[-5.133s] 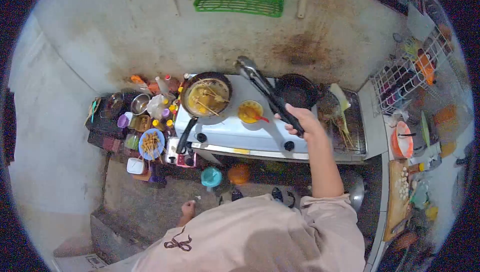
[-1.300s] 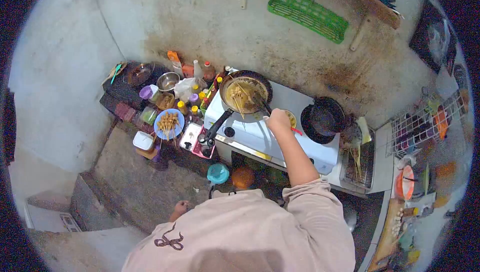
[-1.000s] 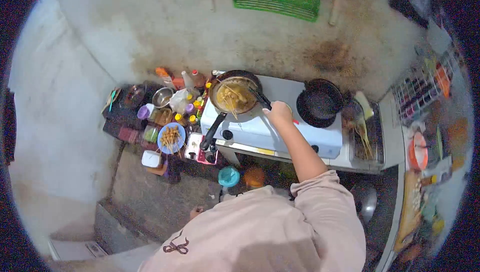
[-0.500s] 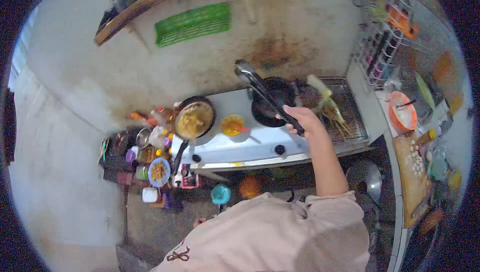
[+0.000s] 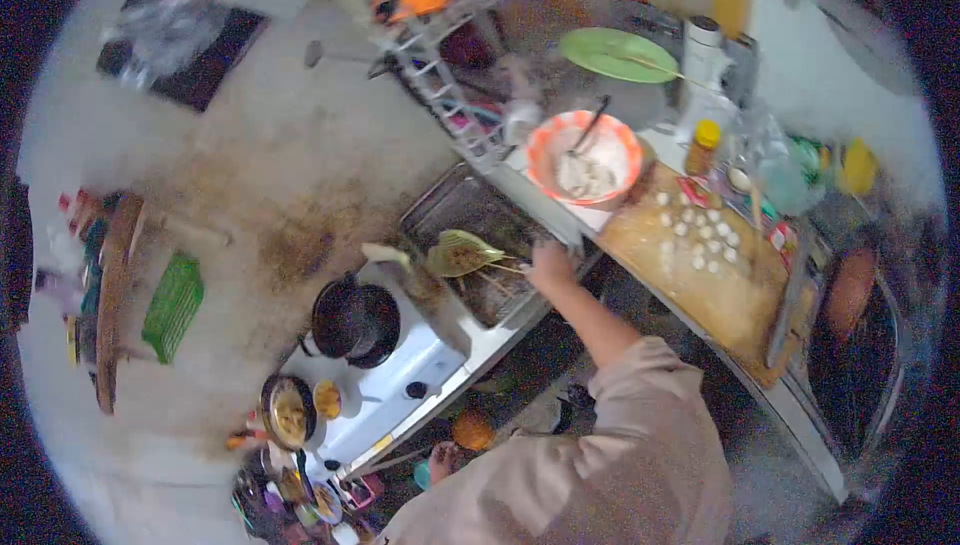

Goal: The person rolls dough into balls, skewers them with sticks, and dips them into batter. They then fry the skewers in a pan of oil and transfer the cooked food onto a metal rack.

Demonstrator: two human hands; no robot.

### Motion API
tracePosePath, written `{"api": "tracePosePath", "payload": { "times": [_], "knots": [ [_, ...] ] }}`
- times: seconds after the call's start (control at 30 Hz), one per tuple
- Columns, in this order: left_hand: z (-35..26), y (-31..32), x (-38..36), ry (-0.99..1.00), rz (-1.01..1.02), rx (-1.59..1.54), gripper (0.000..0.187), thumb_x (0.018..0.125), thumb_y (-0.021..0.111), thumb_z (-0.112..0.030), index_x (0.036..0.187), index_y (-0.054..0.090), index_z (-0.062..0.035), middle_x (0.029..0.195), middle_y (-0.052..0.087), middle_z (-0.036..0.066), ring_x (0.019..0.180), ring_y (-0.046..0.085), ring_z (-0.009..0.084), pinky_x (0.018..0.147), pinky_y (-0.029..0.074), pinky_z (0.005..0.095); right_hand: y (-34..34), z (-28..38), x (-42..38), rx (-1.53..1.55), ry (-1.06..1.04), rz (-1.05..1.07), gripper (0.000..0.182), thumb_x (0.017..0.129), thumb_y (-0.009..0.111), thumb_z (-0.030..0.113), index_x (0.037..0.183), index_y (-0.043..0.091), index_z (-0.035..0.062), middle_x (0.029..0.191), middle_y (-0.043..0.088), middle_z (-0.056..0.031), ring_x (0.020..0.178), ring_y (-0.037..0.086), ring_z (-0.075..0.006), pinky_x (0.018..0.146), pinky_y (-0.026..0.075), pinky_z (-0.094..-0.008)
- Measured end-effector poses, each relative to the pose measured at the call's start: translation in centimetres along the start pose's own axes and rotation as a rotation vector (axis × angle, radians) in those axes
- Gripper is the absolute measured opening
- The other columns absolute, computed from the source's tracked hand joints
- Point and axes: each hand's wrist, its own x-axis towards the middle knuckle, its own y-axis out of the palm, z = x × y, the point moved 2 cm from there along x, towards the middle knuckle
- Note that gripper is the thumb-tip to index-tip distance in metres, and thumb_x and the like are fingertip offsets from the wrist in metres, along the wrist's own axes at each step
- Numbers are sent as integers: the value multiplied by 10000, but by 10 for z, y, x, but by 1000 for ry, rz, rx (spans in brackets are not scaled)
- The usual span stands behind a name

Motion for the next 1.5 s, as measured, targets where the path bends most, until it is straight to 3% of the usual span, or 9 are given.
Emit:
{"api": "tracePosePath", "payload": {
  "times": [0.2, 0.4, 0.5, 0.57, 0.77, 0.9, 1.03, 1.43, 1.5],
  "knots": [
    [-73, 48, 24, 353, 259, 234, 95, 819, 479, -24, 817, 573, -13, 859, 576, 28, 717, 499, 76, 646, 401, 216, 35, -17, 23, 60, 40, 68, 635, 679, 635, 357, 1159, 405, 11, 1028, 480, -141, 974, 462, -302, 809, 419, -365],
    [-164, 113, 21, 395, 407, 401, 147, 790, 453, 34, 802, 597, 6, 837, 580, 59, 765, 518, 121, 699, 402, 228, 63, -26, 35, -20, 39, -15, 660, 639, 673, 335, 1151, 410, 11, 985, 485, -103, 991, 409, -264, 855, 365, -365],
    [-199, 142, 30, 513, 541, 390, 162, 788, 452, 40, 783, 607, -6, 866, 578, 74, 818, 524, 146, 751, 387, 241, 68, -21, 37, -43, 60, -96, 480, 681, 609, 241, 1096, 467, 44, 956, 499, -89, 974, 421, -253, 855, 350, -345],
    [-209, 152, 48, 487, 597, 350, 164, 788, 452, 41, 783, 607, -10, 879, 576, 74, 835, 524, 151, 765, 383, 243, 51, -12, 33, -73, 62, -212, 357, 718, 536, 175, 1053, 496, 61, 942, 515, -82, 923, 458, -251, 834, 366, -355],
    [-252, 188, 78, 625, 743, 304, 124, 750, 514, 31, 779, 616, -33, 837, 592, 82, 841, 539, 180, 771, 386, 273, -84, 40, -19, 196, -590, -727, 159, 708, 539, 110, 853, 570, 51, 845, 562, -84, 749, 511, -258, 736, 412, -365],
    [-254, 214, 99, 746, 860, 288, 72, 728, 564, 4, 754, 619, -34, 824, 606, 73, 792, 559, 172, 756, 404, 278, -191, 26, -12, 48, -249, -803, 177, 674, 533, 50, 834, 608, 46, 797, 590, -113, 721, 521, -288, 668, 429, -364],
    [-269, 244, 90, 563, 933, 177, 45, 732, 583, -18, 772, 602, -19, 811, 599, 73, 797, 562, 168, 746, 417, 273, -196, -33, 34, -287, -23, -193, 236, 678, 548, 99, 902, 604, 54, 871, 586, -131, 810, 545, -279, 720, 436, -366],
    [-317, 299, 74, 982, 1021, 162, 75, 726, 595, -33, 800, 586, -24, 812, 593, 82, 801, 554, 179, 739, 420, 288, -166, -59, 77, -548, -219, 117, 154, 722, 492, 118, 783, 605, 34, 816, 586, -139, 766, 580, -280, 640, 470, -378],
    [-331, 311, 65, 987, 989, 176, 71, 726, 594, -38, 795, 586, -22, 799, 594, 83, 810, 553, 187, 737, 420, 288, -176, -54, 75, -448, -94, 124, 170, 735, 486, 123, 810, 615, 41, 831, 594, -142, 770, 584, -279, 638, 473, -372]
  ]
}}
